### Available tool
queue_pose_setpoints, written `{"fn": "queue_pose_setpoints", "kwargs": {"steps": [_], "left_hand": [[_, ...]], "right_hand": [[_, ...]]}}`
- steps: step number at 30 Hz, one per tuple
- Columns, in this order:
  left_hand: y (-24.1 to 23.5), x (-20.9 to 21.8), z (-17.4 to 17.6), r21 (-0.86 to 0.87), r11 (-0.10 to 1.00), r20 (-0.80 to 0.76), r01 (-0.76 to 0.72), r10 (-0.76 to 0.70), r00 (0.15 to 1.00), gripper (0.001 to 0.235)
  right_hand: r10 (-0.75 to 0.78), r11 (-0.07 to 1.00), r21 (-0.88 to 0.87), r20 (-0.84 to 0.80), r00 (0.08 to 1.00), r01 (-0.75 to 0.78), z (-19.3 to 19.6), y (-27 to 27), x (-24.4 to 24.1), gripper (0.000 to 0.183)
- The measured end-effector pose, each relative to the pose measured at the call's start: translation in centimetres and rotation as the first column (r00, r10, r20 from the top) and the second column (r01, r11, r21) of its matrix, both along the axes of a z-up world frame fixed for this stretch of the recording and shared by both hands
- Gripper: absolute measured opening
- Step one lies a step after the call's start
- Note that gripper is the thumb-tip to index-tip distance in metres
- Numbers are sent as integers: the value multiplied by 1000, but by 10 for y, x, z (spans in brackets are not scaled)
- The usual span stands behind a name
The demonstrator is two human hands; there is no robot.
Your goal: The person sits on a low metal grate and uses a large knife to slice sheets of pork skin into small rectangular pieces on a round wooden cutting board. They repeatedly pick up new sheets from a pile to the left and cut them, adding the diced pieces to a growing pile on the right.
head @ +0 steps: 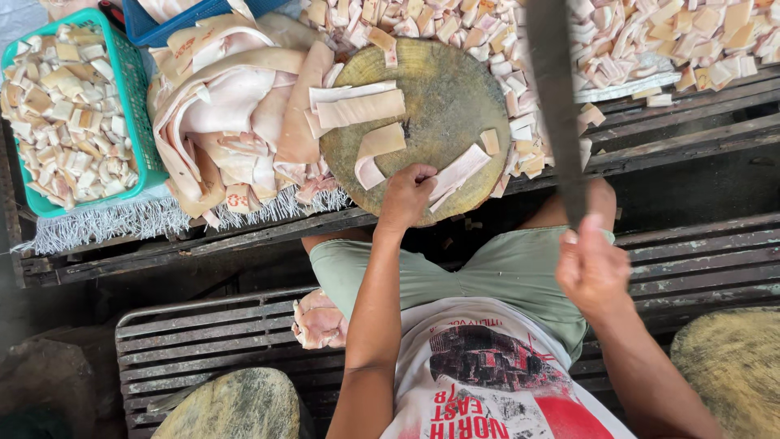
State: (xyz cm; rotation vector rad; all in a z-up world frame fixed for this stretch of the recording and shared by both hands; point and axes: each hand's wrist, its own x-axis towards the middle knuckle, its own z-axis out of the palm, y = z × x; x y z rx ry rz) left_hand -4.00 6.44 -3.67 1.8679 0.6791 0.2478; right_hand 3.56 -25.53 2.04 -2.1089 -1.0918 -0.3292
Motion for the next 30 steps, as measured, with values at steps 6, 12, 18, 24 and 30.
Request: {"fn": "queue_pose_setpoints", "kwargs": {"steps": [6, 12, 18, 24, 30], "left_hand": [[2, -7, 3, 24, 1000, -9, -16, 16, 1000, 25], [-3, 4, -8, -4, 1000, 61, -2, 2, 998, 23], [-7, 7, -12, -31, 1000, 21, 5, -4, 1000, 23], [-6, 4, -9, -1, 1000, 45, 4, -4, 999, 23], [-20, 10, -3, -50, 999, 33, -5, 7, 999, 24]], "right_hand": [[1, 919, -387, -205, 979, -82, -14, 11, 1, 75], [-103, 991, -106, -214, 971, 82, 11, -13, -5, 60], [-11, 926, -375, -102, 995, -28, -5, 5, -9, 63], [16, 954, -291, -192, 981, -73, -1, 7, -8, 69], [-16, 1000, 3, -158, 987, 17, 1, -15, -12, 71]]}}
